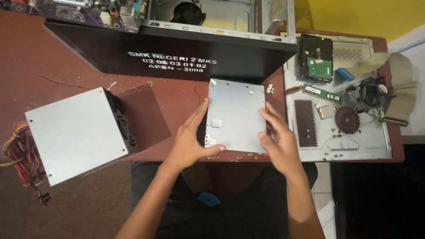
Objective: Reassembling an internal optical drive by connecting the PCB, ribbon cables, and screwing the metal casing back together.
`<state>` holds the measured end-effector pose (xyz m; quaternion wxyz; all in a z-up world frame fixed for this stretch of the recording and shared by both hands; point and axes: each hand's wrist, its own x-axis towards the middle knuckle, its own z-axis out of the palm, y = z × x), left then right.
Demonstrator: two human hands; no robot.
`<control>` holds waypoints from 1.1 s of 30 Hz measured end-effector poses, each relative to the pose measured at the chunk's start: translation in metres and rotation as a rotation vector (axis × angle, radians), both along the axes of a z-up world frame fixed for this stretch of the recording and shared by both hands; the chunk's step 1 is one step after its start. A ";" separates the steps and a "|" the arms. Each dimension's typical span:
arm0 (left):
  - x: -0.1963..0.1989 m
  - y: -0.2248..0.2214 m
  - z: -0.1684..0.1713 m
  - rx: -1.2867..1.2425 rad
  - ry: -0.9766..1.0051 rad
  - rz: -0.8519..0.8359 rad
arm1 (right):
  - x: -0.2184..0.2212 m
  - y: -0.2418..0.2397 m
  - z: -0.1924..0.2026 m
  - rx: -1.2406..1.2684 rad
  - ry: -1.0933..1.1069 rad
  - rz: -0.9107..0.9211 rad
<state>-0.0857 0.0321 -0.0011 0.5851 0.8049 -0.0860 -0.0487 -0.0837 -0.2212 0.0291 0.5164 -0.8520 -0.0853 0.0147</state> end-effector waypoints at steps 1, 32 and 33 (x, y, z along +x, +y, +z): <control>-0.001 0.001 0.002 -0.001 0.000 -0.002 | -0.001 0.001 0.000 -0.001 0.000 -0.002; -0.012 -0.015 0.001 0.538 -0.192 -0.030 | -0.005 -0.009 -0.030 -0.489 -0.222 0.111; -0.011 -0.017 0.003 0.551 -0.203 -0.068 | -0.005 -0.009 -0.028 -0.523 -0.221 0.118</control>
